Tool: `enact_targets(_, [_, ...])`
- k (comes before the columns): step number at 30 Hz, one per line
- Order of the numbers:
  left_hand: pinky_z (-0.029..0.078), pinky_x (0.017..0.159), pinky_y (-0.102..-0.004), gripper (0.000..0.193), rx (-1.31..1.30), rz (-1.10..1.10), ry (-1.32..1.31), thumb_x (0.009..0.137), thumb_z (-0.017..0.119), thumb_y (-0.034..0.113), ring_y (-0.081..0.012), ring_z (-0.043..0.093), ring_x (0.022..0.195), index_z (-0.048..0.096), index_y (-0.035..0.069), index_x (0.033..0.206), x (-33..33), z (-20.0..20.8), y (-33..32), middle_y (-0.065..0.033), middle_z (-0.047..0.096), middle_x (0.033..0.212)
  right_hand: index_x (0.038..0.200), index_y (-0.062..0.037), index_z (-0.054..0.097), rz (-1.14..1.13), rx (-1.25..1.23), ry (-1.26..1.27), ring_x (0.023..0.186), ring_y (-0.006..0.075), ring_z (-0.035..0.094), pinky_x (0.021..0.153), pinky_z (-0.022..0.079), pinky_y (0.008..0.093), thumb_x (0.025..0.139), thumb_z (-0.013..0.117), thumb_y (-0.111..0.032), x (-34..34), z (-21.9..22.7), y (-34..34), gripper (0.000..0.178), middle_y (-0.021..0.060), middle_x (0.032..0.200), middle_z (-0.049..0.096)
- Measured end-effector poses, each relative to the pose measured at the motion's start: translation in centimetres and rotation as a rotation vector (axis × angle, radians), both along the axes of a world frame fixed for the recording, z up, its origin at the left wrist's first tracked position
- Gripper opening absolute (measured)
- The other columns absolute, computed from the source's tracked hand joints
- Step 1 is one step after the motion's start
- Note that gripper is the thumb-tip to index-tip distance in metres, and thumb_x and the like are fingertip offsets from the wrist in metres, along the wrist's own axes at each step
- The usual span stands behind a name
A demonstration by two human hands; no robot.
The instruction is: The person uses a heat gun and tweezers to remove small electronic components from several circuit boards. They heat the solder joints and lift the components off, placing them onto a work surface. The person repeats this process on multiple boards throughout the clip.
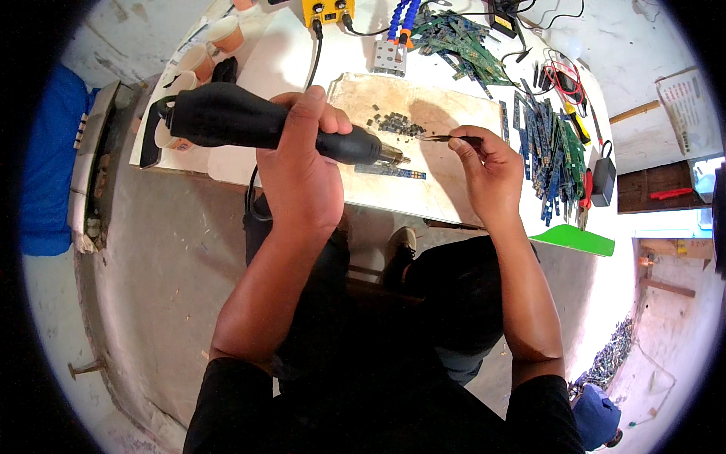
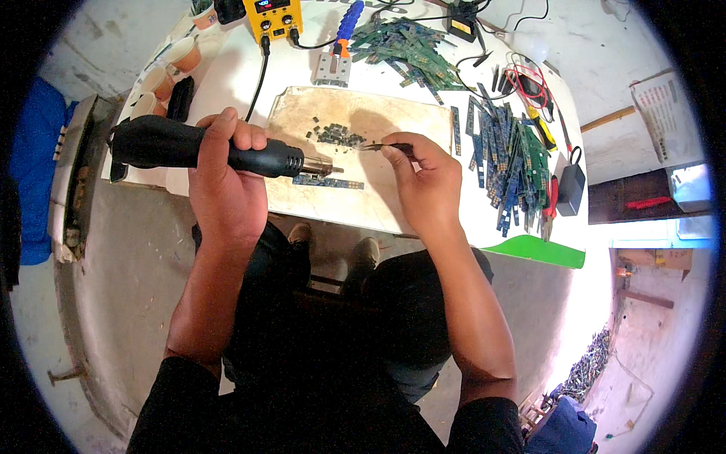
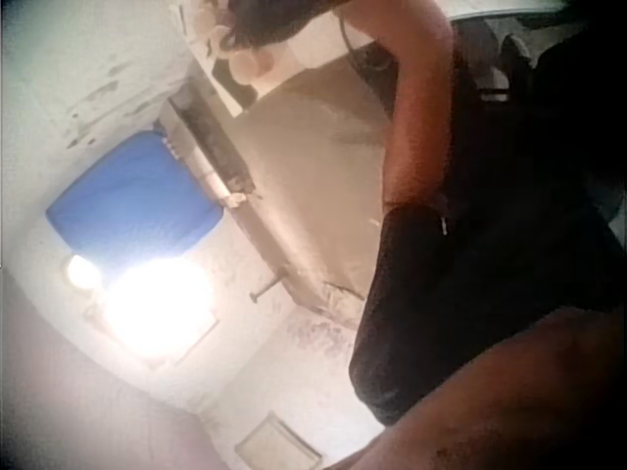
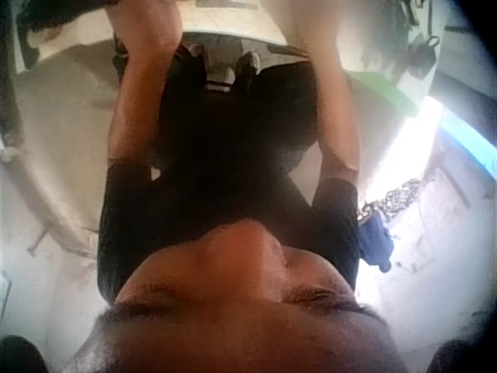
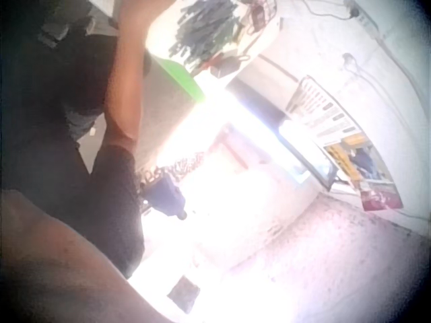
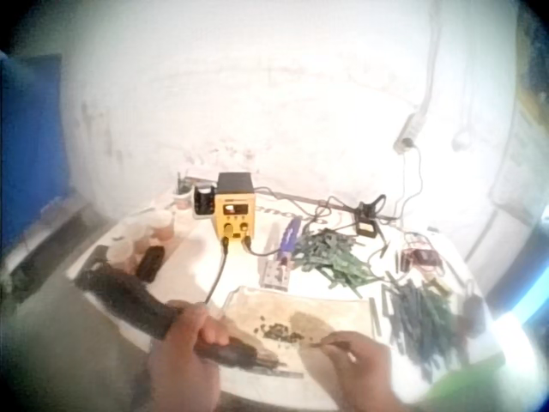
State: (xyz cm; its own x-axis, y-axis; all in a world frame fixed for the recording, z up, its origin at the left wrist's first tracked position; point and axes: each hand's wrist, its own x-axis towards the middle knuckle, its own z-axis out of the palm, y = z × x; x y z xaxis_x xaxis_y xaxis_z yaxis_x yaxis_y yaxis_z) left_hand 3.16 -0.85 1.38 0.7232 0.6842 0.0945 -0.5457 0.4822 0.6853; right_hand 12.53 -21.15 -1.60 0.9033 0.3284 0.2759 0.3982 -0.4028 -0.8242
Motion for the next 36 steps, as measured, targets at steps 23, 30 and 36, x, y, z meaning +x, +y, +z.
enact_targets(23, [0.048,0.083,-0.0352,0.009,-0.045,-0.031,0.0,0.098,0.063,0.009,-0.0156,0.053,0.075,0.054,0.008,0.095,-0.2,0.2,0.8,-0.0022,0.052,0.076,0.102,0.0003,0.068,0.095,0.128,0.336,0.085,0.0104,0.068,0.079,0.052,0.0243,0.096,0.066,-0.002,3.0,-0.6,-4.0,0.007,0.0049,0.09,0.072])
enact_targets(30, [0.045,0.093,-0.0384,0.009,-0.024,-0.044,0.011,0.098,0.064,0.013,-0.0149,0.051,0.078,0.056,0.01,0.094,-0.5,-0.1,1.3,0.0,0.049,0.078,0.103,-0.001,0.069,0.127,0.139,0.307,0.085,0.0099,0.068,0.079,0.053,0.0247,0.096,0.066,-0.002,4.1,-1.2,-3.7,0.007,0.0043,0.09,0.072])
enact_targets(36, [0.045,0.093,-0.0383,0.01,-0.04,-0.06,-0.007,0.098,0.064,0.013,-0.0149,0.051,0.078,0.056,0.011,0.093,-0.4,-0.1,1.2,-0.0001,0.05,0.078,0.103,0.0,0.069,0.145,0.165,0.313,0.084,0.0096,0.068,0.078,0.052,0.0236,0.096,0.067,-0.003,3.9,-1.4,-3.9,0.008,0.0049,0.09,0.072])
